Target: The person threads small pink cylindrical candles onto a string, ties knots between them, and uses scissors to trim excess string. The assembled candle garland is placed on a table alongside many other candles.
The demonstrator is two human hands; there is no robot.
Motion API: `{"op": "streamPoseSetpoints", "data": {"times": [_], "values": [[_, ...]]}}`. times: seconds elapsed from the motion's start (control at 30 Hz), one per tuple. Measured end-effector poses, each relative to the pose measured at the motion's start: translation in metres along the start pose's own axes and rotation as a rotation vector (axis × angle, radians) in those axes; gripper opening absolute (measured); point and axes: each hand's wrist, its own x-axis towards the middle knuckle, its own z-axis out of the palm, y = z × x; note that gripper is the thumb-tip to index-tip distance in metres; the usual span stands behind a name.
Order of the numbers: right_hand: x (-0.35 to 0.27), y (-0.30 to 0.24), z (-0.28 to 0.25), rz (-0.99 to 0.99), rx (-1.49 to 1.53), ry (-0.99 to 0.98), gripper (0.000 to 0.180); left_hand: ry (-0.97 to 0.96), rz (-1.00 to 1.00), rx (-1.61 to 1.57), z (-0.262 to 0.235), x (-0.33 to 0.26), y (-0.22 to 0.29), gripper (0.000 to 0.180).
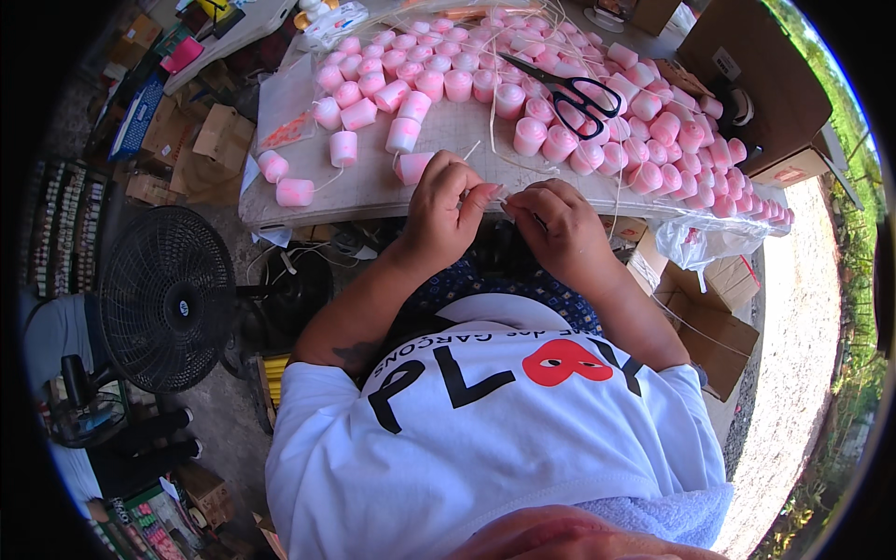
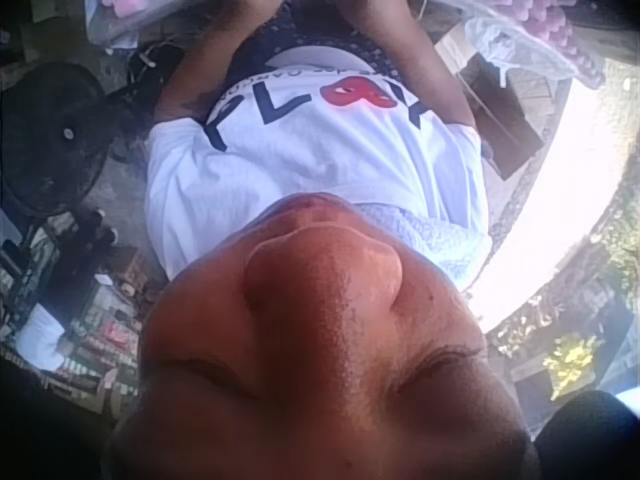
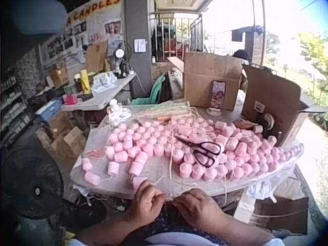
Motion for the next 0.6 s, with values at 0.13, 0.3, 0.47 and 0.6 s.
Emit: {"op": "streamPoseSetpoints", "data": {"times": [0.13,0.3,0.47,0.6], "values": [[0.001,-0.001,-0.003,-0.051,-0.055,-0.024,0.012,-0.023,0.008,0.022,-0.004,0.000,-0.003,0.018],[0.000,-0.002,-0.006,-0.077,-0.065,-0.031,0.013,-0.065,-0.043,-0.018,-0.004,-0.002,-0.006,0.018],[-0.005,0.003,-0.012,0.070,0.036,-0.032,0.010,-0.344,-0.139,-0.194,-0.021,0.001,-0.013,0.024],[-0.006,0.001,-0.030,0.264,0.178,0.002,0.006,-0.266,-0.028,0.349,-0.056,0.011,-0.007,0.079]]}}
